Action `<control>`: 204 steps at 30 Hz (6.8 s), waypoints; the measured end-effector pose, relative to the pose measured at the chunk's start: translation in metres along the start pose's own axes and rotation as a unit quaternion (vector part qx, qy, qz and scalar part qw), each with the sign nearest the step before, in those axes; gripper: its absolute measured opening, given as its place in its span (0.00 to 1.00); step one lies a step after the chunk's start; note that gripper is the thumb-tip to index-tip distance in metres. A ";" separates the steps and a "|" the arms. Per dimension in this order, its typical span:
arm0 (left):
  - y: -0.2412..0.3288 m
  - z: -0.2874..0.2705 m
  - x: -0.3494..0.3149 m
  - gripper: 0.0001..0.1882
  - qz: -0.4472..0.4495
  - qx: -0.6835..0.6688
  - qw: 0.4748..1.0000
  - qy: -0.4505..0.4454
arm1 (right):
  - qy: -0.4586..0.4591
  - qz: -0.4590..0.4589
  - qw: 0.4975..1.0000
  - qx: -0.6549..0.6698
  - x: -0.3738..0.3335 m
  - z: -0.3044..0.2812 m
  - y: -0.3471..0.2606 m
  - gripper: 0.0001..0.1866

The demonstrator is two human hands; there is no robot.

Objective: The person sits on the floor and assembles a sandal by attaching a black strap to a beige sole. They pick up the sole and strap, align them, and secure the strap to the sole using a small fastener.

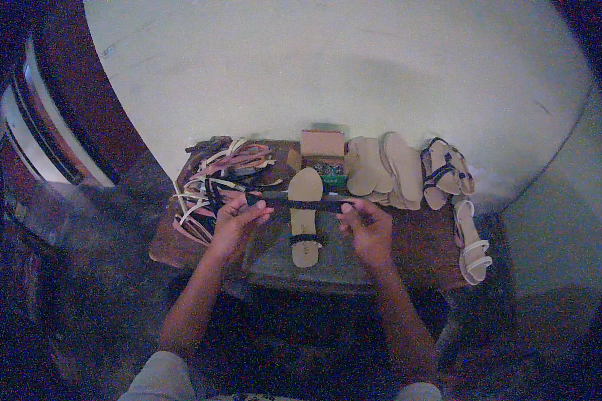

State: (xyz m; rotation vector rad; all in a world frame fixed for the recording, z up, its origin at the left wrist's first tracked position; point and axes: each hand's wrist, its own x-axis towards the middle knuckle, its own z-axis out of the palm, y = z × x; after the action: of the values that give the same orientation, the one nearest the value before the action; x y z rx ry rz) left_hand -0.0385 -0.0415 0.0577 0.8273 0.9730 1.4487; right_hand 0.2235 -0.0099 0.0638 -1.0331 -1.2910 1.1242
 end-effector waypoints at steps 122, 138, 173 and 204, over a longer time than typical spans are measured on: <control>-0.063 0.008 0.045 0.14 0.097 0.370 0.920 0.079 | -0.002 -0.002 1.000 -0.030 0.049 0.043 0.089 0.16; -0.054 0.020 0.036 0.21 -0.139 -0.059 0.988 -0.035 | 0.040 -0.014 0.999 -0.014 0.032 0.028 0.083 0.15; -0.066 0.031 0.021 0.19 -0.059 -0.006 0.995 0.085 | -0.018 0.053 0.998 0.040 0.019 0.036 0.063 0.16; -0.068 0.043 0.008 0.20 -0.004 0.092 0.991 0.102 | 0.008 0.185 0.972 0.144 0.013 0.039 0.048 0.22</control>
State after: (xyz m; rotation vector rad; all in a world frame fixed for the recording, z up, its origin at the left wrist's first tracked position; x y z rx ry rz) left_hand 0.0280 -0.0281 0.0131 0.8175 1.2776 1.4726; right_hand 0.1817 0.0092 0.0197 -1.0837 -0.9061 1.5305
